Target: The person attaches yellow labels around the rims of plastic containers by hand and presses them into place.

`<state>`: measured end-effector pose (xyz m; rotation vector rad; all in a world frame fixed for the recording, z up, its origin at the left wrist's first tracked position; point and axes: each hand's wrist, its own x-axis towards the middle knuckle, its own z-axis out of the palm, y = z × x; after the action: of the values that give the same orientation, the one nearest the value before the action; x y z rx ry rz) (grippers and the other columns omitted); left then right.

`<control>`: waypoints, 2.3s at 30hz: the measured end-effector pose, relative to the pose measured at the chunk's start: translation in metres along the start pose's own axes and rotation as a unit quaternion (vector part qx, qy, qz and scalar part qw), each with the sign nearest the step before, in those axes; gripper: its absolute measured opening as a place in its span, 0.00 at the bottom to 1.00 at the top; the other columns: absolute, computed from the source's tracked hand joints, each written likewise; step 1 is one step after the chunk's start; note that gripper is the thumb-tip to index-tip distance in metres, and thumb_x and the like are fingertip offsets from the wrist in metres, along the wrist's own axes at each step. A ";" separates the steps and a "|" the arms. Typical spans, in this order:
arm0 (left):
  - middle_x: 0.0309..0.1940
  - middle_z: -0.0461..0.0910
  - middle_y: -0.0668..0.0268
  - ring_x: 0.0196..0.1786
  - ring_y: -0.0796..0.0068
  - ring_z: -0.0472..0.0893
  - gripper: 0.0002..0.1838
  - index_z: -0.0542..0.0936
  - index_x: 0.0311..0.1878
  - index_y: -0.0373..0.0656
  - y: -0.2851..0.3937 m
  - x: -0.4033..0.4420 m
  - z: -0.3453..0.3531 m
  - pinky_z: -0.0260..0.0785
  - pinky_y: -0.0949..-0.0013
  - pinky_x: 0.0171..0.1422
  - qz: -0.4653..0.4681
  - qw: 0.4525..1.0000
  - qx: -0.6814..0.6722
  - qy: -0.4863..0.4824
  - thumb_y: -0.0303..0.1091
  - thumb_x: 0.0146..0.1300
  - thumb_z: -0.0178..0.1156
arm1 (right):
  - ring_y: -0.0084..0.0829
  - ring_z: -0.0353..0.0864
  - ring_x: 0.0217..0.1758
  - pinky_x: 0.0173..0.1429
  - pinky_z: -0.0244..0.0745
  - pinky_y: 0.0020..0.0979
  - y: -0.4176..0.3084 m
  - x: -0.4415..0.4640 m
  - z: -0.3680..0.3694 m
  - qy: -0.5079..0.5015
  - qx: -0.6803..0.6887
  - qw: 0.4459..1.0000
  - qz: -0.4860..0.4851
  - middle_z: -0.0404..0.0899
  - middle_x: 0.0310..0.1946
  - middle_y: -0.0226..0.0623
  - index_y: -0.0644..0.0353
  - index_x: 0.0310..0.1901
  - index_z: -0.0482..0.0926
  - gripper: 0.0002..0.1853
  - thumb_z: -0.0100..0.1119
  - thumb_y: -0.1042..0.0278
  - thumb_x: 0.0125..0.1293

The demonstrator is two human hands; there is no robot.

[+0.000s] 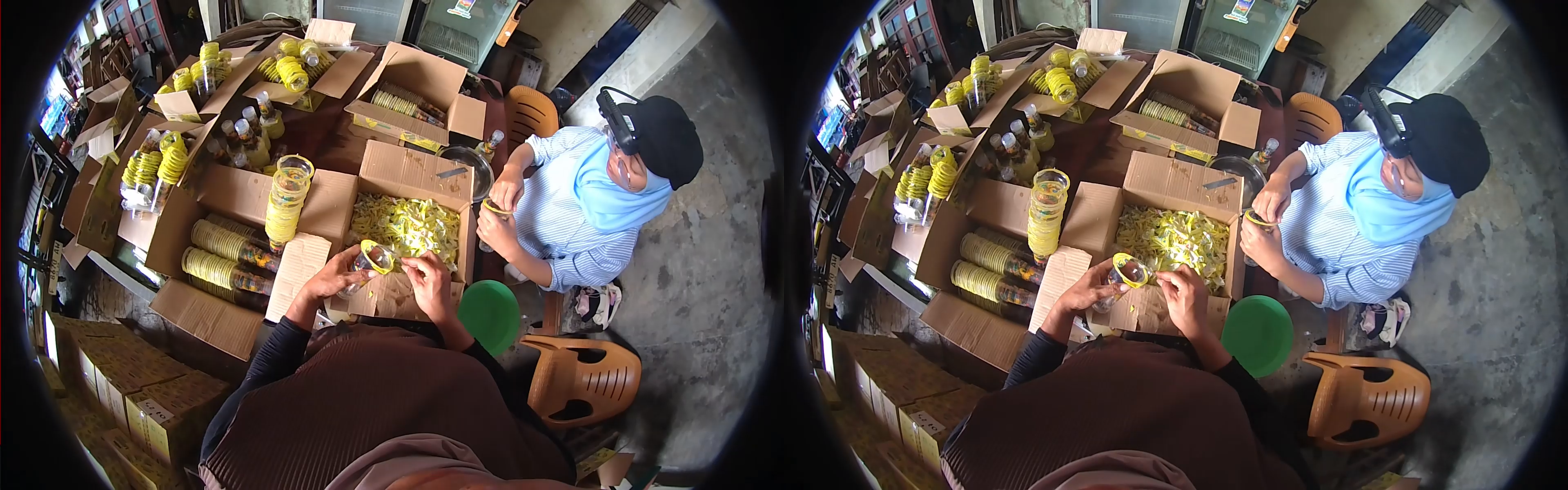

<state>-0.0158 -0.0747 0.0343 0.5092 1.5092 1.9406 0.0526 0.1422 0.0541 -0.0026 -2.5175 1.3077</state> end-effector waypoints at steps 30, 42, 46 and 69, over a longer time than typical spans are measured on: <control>0.57 0.75 0.61 0.60 0.69 0.75 0.24 0.66 0.67 0.39 -0.012 -0.002 -0.014 0.66 0.64 0.66 -0.043 0.983 -0.176 0.011 0.37 0.71 0.55 | 0.36 0.74 0.31 0.38 0.68 0.35 0.006 0.001 -0.001 0.027 -0.093 0.990 -0.105 0.73 0.28 0.33 0.55 0.39 0.86 0.11 0.65 0.79 0.54; 0.57 0.72 0.58 0.62 0.69 0.71 0.31 0.61 0.65 0.36 -0.009 0.000 -0.001 0.64 0.64 0.67 0.007 0.998 -0.062 0.007 0.41 0.67 0.63 | 0.31 0.74 0.37 0.45 0.67 0.36 -0.002 -0.003 -0.007 -0.009 -0.224 0.957 -0.184 0.71 0.30 0.27 0.48 0.40 0.86 0.10 0.64 0.73 0.55; 0.59 0.71 0.59 0.63 0.69 0.70 0.36 0.60 0.65 0.36 -0.014 0.002 0.000 0.64 0.64 0.68 0.049 0.999 0.002 -0.012 0.28 0.58 0.70 | 0.31 0.74 0.37 0.44 0.67 0.35 -0.006 -0.004 -0.007 -0.007 -0.231 0.956 -0.183 0.71 0.30 0.27 0.48 0.40 0.86 0.10 0.64 0.73 0.56; 0.46 0.78 0.62 0.47 0.64 0.84 0.36 0.63 0.64 0.40 -0.009 -0.005 0.004 0.76 0.63 0.49 -0.034 0.991 -0.130 -0.015 0.38 0.59 0.72 | 0.33 0.75 0.36 0.43 0.69 0.35 0.003 -0.003 -0.006 -0.002 -0.190 0.966 -0.176 0.72 0.29 0.29 0.49 0.38 0.85 0.10 0.64 0.75 0.55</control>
<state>-0.0070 -0.0738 0.0268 0.3652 1.2139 2.0286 0.0568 0.1479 0.0542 0.3455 -2.5775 0.6814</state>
